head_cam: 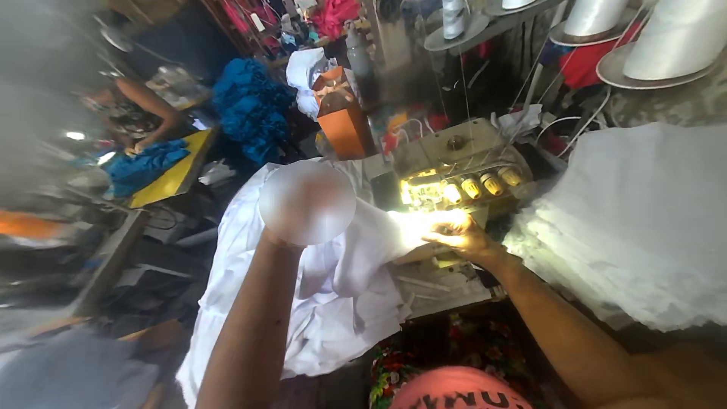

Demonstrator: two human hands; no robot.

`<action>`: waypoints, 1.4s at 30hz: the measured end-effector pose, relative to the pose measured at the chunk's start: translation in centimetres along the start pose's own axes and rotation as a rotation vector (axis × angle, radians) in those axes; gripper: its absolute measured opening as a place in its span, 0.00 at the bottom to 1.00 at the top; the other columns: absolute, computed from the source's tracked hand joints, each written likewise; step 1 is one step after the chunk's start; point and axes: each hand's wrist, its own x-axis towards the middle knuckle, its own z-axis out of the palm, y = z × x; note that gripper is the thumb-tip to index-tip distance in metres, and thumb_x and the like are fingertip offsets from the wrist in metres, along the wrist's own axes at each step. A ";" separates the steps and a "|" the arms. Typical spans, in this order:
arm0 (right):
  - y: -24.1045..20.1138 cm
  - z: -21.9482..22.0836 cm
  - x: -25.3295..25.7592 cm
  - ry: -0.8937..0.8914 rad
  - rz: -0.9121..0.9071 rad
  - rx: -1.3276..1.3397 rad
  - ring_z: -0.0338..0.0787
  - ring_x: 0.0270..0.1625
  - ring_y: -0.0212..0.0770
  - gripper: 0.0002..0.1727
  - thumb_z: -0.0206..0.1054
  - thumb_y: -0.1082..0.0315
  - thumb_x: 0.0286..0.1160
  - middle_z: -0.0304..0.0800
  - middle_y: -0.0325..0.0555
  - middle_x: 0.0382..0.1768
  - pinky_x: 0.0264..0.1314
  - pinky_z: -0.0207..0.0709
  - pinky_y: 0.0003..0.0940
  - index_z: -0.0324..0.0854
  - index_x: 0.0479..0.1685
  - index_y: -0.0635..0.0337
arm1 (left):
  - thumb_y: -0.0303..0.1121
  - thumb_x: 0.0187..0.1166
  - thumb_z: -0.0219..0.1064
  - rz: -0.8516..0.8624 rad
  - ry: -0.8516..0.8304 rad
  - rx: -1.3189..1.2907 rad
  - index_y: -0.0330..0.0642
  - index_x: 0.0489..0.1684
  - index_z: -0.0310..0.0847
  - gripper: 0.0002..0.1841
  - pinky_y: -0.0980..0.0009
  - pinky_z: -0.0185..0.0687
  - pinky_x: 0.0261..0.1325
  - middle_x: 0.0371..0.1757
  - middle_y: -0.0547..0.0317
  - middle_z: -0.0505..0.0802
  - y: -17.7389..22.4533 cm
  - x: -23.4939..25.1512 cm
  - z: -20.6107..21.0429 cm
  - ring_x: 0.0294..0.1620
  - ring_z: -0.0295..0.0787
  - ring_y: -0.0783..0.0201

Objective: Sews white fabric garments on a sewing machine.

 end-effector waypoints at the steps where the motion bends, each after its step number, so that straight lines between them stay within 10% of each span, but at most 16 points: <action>1: -0.1 0.0 -0.2 0.002 0.008 -0.001 0.81 0.32 0.21 0.04 0.75 0.73 0.69 0.90 0.42 0.35 0.39 0.76 0.14 0.89 0.32 0.65 | 0.43 0.80 0.70 0.000 0.001 -0.014 0.60 0.39 0.93 0.05 0.88 0.83 0.37 0.33 0.80 0.93 0.1 0.3 0.1 0.33 0.88 0.86; 6: -0.2 0.1 -1.1 0.018 0.138 0.032 0.80 0.26 0.22 0.04 0.72 0.73 0.72 0.87 0.40 0.33 0.31 0.78 0.16 0.85 0.40 0.64 | 0.40 0.81 0.69 -0.005 0.000 -0.022 0.58 0.38 0.93 0.06 0.87 0.84 0.37 0.32 0.79 0.93 0.6 1.2 0.3 0.33 0.88 0.85; 12: 0.6 0.2 -3.5 -0.049 0.049 -0.227 0.93 0.49 0.45 0.06 0.74 0.70 0.70 0.94 0.51 0.44 0.55 0.86 0.45 0.93 0.38 0.62 | 0.34 0.80 0.68 -0.116 -0.028 0.091 0.57 0.32 0.92 0.08 0.87 0.83 0.38 0.31 0.79 0.92 1.2 2.5 1.6 0.33 0.87 0.85; 20: 1.1 1.1 -4.1 0.010 0.218 0.054 0.88 0.43 0.26 0.04 0.76 0.72 0.68 0.92 0.42 0.37 0.51 0.83 0.25 0.93 0.34 0.64 | 0.28 0.78 0.66 -0.258 -0.065 0.204 0.57 0.31 0.93 0.12 0.87 0.83 0.40 0.32 0.79 0.93 2.5 2.9 3.5 0.34 0.86 0.85; 42: 2.2 1.1 -4.5 -0.053 0.199 0.062 0.87 0.46 0.28 0.07 0.68 0.75 0.74 0.90 0.47 0.42 0.54 0.81 0.26 0.91 0.41 0.68 | 0.39 0.84 0.66 -0.308 -0.207 0.802 0.43 0.37 0.93 0.12 0.82 0.76 0.40 0.31 0.69 0.90 -5.3 0.6 10.0 0.34 0.82 0.82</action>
